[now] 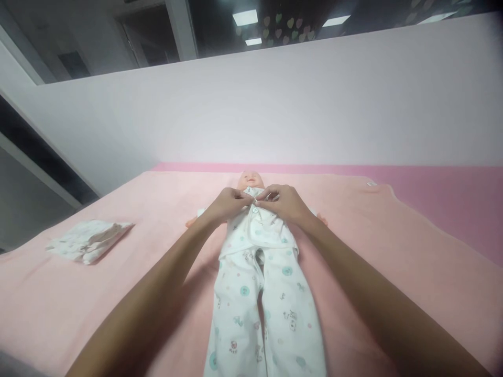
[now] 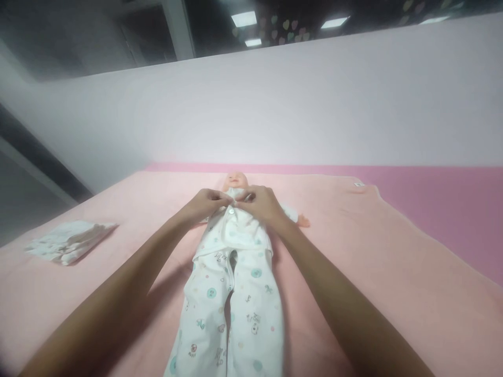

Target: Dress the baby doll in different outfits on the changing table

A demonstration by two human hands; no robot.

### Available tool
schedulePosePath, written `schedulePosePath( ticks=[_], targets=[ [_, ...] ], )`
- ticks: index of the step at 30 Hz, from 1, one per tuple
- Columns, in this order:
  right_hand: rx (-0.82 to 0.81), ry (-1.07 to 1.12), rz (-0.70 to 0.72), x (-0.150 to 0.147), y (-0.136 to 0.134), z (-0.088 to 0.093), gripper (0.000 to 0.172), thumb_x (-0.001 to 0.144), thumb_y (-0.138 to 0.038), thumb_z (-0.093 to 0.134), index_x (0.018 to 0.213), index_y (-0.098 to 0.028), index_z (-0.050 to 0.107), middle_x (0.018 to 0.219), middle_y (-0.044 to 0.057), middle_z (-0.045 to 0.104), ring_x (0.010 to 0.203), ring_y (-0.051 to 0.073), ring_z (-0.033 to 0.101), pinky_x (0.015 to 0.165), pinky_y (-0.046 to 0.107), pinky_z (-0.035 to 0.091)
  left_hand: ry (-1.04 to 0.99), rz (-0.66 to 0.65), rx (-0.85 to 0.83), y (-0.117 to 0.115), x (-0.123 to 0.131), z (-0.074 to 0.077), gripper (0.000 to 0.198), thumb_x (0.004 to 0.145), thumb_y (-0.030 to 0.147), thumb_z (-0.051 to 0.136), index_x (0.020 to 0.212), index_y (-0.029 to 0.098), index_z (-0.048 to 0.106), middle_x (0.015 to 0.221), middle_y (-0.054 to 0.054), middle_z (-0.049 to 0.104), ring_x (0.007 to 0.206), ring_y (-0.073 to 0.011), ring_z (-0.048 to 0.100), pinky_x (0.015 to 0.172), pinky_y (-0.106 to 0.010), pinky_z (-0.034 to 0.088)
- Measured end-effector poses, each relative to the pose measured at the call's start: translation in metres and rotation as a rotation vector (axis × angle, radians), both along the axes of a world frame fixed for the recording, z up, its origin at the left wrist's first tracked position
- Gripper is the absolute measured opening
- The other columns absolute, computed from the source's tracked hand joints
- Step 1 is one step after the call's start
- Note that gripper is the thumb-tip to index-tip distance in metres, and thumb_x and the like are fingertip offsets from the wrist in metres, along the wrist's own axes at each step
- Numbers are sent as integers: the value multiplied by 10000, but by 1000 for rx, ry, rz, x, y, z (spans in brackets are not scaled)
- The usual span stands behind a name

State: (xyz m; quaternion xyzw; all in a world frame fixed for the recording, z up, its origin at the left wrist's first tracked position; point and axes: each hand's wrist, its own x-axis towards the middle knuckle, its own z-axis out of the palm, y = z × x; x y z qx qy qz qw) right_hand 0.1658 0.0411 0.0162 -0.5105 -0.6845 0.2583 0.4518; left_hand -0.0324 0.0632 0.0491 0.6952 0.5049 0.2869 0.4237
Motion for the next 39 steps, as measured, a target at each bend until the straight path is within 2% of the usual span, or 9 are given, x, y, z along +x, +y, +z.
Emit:
schedulePosePath(
  ticks=[5, 10, 17, 23, 28, 32, 36, 39],
  targets=[
    [120, -13, -31, -4, -2, -5, 162, 802, -379, 788, 842, -222, 790, 903, 27, 763, 724, 154, 638, 676, 277, 504, 8, 9, 6, 0, 0, 0, 167, 750, 322, 768, 728, 160, 734, 604, -22, 596, 593, -166, 563, 545, -275, 378],
    [181, -59, -38, -5, -1, -9, 149, 816, -374, 775, 846, -229, 792, 897, 24, 752, 699, 146, 617, 681, 284, 499, 53, -24, 76, -1, -4, 3, 260, 760, 408, 780, 773, 149, 765, 653, -34, 634, 598, -147, 533, 539, -256, 357],
    [23, -70, -22, 2, -3, -3, 230, 794, -449, 788, 889, -240, 809, 815, 17, 740, 712, 163, 615, 641, 277, 474, 197, 21, 176, -6, -8, 12, 313, 772, 478, 768, 868, 187, 827, 630, -5, 627, 551, -108, 450, 512, -237, 301],
    [-76, -25, 27, 11, -1, 2, 206, 775, -385, 795, 920, -240, 817, 882, 29, 767, 797, 186, 679, 666, 269, 505, 152, 16, 116, -1, -9, 6, 296, 766, 448, 760, 899, 194, 830, 679, -12, 655, 573, -108, 477, 524, -225, 337],
    [-108, -8, 9, 6, -2, 1, 165, 766, -354, 802, 892, -249, 825, 832, 21, 767, 765, 186, 680, 648, 274, 503, 132, -36, 71, 3, -10, 0, 320, 758, 458, 757, 905, 181, 821, 663, -12, 620, 553, -108, 453, 496, -230, 311],
    [-63, 68, -22, -2, -2, -6, 153, 779, -361, 799, 860, -233, 820, 829, 25, 768, 724, 173, 662, 639, 278, 482, 134, -76, 68, 4, -12, 1, 316, 774, 447, 743, 871, 155, 817, 634, -22, 599, 537, -112, 435, 485, -246, 271],
    [-7, 124, -30, -8, -3, -11, 178, 792, -394, 798, 862, -231, 819, 870, 27, 772, 738, 166, 641, 663, 281, 471, 124, -116, 30, 7, -17, 4, 341, 763, 461, 770, 882, 144, 814, 725, -48, 662, 611, -138, 520, 513, -247, 321],
    [-53, 130, -20, -8, -4, -10, 224, 778, -428, 811, 887, -232, 823, 805, 20, 753, 693, 163, 620, 621, 278, 449, 80, -158, -49, 10, -19, 2, 388, 744, 480, 799, 953, 154, 817, 766, -49, 691, 648, -150, 557, 536, -247, 363]
  ],
)
